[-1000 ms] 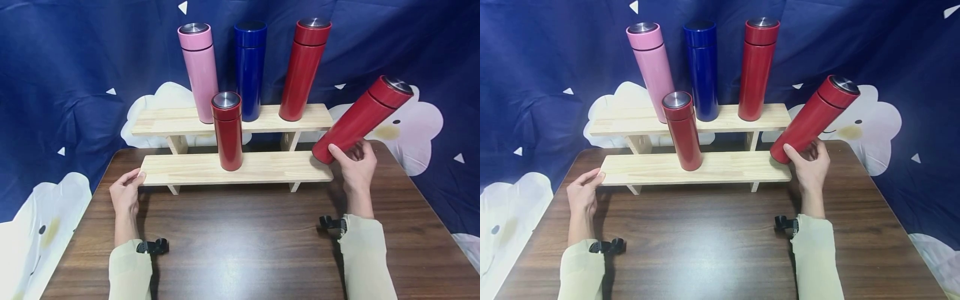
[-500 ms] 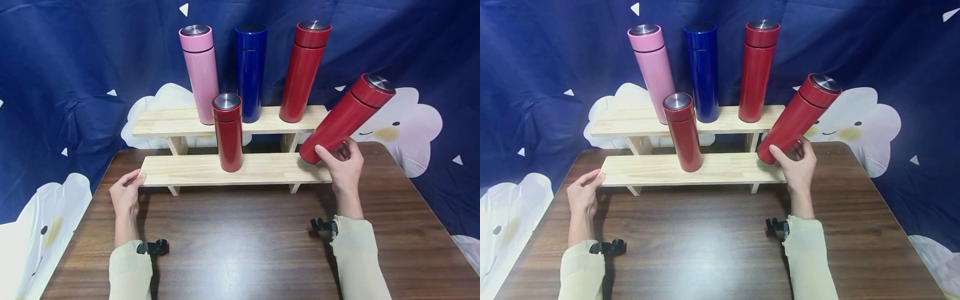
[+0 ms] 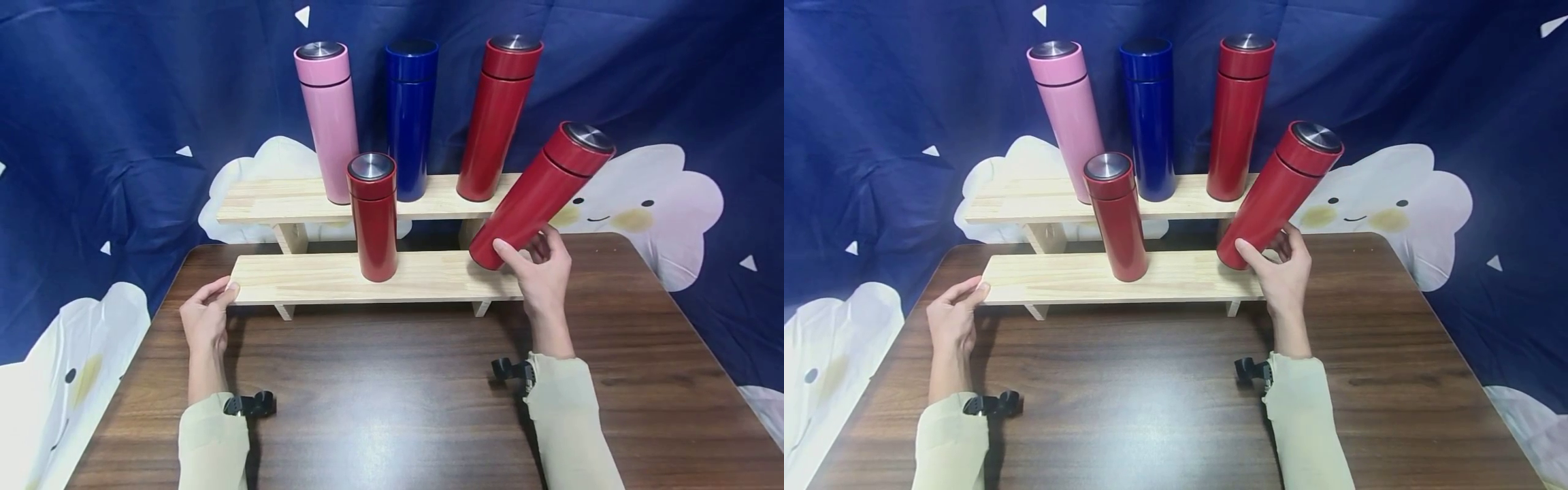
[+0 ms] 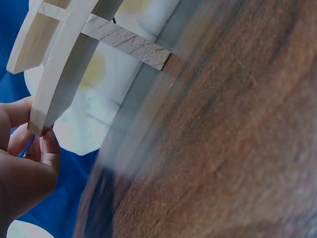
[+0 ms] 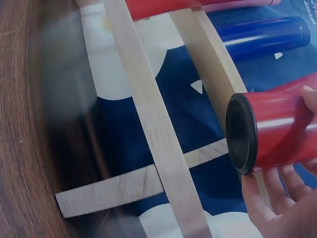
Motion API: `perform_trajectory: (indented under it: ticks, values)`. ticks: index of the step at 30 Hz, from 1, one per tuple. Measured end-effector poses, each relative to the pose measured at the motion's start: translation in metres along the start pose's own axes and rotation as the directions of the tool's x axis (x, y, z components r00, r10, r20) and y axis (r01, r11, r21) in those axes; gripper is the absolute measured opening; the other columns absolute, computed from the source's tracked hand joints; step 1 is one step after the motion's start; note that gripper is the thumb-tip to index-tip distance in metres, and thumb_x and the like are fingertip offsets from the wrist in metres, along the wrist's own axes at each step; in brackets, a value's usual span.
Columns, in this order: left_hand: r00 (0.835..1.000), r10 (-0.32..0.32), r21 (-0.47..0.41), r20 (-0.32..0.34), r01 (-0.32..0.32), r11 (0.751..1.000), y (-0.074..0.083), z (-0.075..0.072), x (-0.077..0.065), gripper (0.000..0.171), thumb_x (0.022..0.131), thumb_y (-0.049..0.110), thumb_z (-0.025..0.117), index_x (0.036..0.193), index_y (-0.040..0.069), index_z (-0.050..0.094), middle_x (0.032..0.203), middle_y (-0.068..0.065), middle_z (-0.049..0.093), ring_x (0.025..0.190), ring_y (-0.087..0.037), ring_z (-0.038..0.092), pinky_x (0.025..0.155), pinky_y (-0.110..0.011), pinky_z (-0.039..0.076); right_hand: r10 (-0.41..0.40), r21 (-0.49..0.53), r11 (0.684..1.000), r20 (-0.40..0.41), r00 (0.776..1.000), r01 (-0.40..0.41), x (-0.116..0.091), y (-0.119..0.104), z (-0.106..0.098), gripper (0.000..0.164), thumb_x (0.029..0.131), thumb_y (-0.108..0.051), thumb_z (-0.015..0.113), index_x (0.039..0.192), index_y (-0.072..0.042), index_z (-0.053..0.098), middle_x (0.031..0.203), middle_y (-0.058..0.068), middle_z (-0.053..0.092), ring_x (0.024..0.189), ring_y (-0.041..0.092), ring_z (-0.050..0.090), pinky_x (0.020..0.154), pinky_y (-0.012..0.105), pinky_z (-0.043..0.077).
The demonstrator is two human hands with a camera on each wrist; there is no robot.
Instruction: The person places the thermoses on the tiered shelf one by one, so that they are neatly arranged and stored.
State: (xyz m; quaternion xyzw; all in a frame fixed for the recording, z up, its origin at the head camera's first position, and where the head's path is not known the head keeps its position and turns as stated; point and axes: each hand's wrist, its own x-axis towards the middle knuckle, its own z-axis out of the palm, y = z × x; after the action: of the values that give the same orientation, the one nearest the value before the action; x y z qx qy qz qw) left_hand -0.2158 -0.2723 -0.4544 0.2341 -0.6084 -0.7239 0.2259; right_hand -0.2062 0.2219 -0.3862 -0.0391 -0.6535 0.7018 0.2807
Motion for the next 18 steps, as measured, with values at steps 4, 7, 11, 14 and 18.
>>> perform_trajectory:
  ticks: [4,7,11,14,18]
  values:
    - [1.0,0.01,-0.016,0.001,-0.01,1.0,-0.001,0.0,0.0,0.024,0.082,-0.01,0.078,0.104,-0.003,0.078,0.08,0.001,0.068,0.077,-0.01,0.063,0.07,-0.014,0.052,-0.009,-0.015,1.0,0.026,1.0,0.009,-0.002,0.0,0.004,0.062,0.077,-0.011,0.087,0.135,-0.014,0.062,0.128,0.008,0.062,0.113,0.023,0.058,0.092,0.031,0.048]
    - [1.0,0.0,-0.037,0.001,0.0,0.999,-0.002,-0.001,0.0,0.023,0.081,-0.011,0.077,0.103,-0.002,0.078,0.08,0.0,0.068,0.078,-0.011,0.062,0.07,-0.015,0.052,-0.015,-0.016,1.0,0.04,0.999,0.016,-0.002,0.0,0.007,0.061,0.078,-0.01,0.086,0.134,-0.014,0.062,0.127,0.008,0.062,0.111,0.023,0.058,0.092,0.031,0.048]
    - [1.0,-0.017,-0.046,0.001,0.017,0.999,-0.001,-0.001,0.001,0.023,0.081,-0.01,0.078,0.103,-0.002,0.078,0.082,-0.001,0.068,0.078,-0.012,0.062,0.07,-0.015,0.052,-0.028,-0.029,0.999,0.051,0.998,0.029,-0.003,0.001,0.011,0.06,0.078,-0.009,0.085,0.134,-0.014,0.063,0.126,0.008,0.064,0.109,0.023,0.059,0.091,0.03,0.048]
    - [1.0,-0.021,-0.043,0.003,0.021,0.999,-0.001,-0.001,0.001,0.023,0.081,-0.01,0.078,0.104,-0.002,0.078,0.082,-0.001,0.068,0.078,-0.011,0.063,0.07,-0.015,0.052,-0.033,-0.039,0.999,0.066,0.997,0.036,-0.005,0.002,0.014,0.06,0.079,-0.011,0.085,0.134,-0.015,0.063,0.126,0.008,0.064,0.108,0.023,0.059,0.089,0.029,0.05]
    - [1.0,-0.015,-0.031,0.008,0.015,0.999,-0.001,0.0,0.001,0.023,0.082,-0.009,0.078,0.104,-0.002,0.078,0.082,-0.001,0.068,0.078,-0.011,0.063,0.07,-0.015,0.052,-0.028,-0.035,0.999,0.084,0.996,0.031,-0.007,0.003,0.019,0.06,0.078,-0.012,0.086,0.134,-0.014,0.063,0.124,0.009,0.065,0.106,0.024,0.059,0.085,0.029,0.051]
